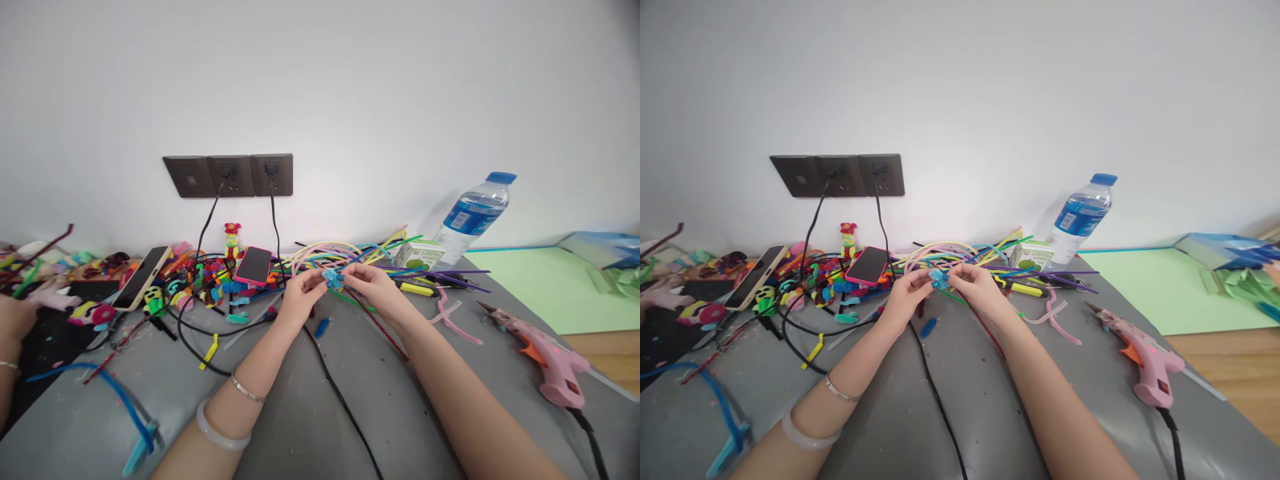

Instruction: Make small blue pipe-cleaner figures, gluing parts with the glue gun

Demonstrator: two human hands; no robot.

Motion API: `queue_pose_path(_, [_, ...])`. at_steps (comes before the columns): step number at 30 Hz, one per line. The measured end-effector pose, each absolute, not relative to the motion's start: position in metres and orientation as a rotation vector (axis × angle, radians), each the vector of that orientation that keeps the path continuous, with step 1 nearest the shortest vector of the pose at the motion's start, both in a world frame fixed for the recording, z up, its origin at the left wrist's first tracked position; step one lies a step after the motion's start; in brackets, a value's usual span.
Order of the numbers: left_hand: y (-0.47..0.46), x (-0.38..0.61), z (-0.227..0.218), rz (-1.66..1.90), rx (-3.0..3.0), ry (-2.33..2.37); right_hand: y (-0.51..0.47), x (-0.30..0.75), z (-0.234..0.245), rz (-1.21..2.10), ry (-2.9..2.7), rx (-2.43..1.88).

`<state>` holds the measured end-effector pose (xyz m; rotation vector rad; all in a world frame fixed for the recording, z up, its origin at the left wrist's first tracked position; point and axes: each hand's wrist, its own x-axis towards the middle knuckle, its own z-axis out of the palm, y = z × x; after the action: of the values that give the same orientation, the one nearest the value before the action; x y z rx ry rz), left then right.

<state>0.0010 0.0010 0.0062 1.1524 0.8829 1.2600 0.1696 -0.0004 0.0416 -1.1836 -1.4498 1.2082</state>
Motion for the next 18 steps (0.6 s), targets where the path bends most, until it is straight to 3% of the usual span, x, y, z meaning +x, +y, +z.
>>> queue_pose_path(18, [0.0002,0.0003,0.0084,1.276,1.168,0.909,-0.0017,0.1714,0.0465,1.134,-1.520,-1.178])
